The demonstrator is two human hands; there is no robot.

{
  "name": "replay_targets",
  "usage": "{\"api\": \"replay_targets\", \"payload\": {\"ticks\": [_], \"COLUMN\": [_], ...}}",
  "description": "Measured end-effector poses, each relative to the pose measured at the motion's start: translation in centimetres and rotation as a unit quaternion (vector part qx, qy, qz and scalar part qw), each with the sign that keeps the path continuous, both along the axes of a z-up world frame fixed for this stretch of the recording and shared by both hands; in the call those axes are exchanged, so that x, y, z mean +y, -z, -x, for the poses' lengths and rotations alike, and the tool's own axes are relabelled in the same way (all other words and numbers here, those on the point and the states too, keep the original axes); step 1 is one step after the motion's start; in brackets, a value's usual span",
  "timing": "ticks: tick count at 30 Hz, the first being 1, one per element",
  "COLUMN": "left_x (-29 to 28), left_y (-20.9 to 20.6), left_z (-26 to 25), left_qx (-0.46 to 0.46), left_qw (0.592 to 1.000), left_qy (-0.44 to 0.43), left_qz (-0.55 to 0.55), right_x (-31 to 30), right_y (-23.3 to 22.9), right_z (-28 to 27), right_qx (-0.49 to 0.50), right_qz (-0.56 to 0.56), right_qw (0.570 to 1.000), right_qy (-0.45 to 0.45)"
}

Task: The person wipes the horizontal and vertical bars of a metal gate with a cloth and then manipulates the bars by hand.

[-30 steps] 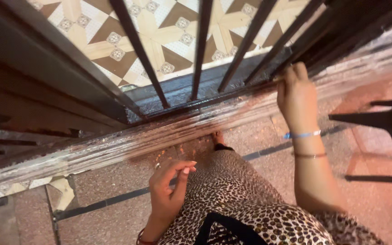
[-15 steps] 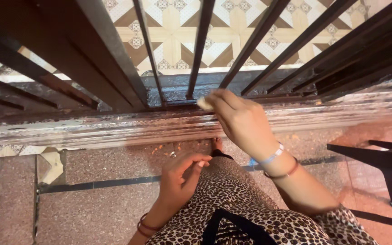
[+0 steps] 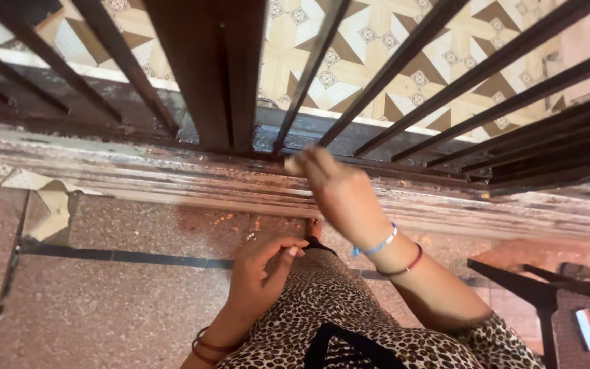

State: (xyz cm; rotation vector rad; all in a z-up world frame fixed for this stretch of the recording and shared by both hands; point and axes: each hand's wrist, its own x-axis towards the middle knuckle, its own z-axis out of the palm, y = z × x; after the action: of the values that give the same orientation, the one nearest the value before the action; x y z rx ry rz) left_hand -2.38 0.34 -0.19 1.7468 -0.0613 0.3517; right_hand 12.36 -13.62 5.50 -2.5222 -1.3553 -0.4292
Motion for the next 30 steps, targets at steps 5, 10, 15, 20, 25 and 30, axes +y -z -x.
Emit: {"api": "replay_targets", "payload": {"ticks": [5, 10, 15, 20, 25, 30], "left_x": [0.1, 0.6, 1.0, 0.8, 0.3, 0.0], "left_y": [-0.1, 1.3, 1.8, 1.7, 1.6, 1.9], "left_z": [0.7, 1.8, 2.0, 1.3, 0.5, 0.3], "left_qx": [0.036, 0.025, 0.076, 0.124, 0.053, 0.041], "left_qw": [0.998, 0.997, 0.991, 0.989, 0.996, 0.997], "left_qy": [0.003, -0.032, -0.047, -0.026, -0.001, 0.019], "left_qz": [0.056, 0.062, 0.102, 0.08, 0.065, 0.068], "right_x": [2.7, 2.6, 1.0, -4.0, -11.6, -14.4], "right_y": [1.3, 1.7, -0.9, -7.5, -14.9, -17.2], "right_z": [-2.6, -1.6, -0.1, 0.4, 0.3, -0.4], "right_qx": [-0.019, -0.039, 0.086, -0.057, -0.285, -0.37], "right_qz": [0.079, 0.04, 0.011, -0.041, -0.15, -0.119], "right_qw": [0.995, 0.998, 0.996, 0.994, 0.921, 0.879], "right_qy": [0.061, 0.018, -0.025, 0.08, 0.219, 0.276]}}
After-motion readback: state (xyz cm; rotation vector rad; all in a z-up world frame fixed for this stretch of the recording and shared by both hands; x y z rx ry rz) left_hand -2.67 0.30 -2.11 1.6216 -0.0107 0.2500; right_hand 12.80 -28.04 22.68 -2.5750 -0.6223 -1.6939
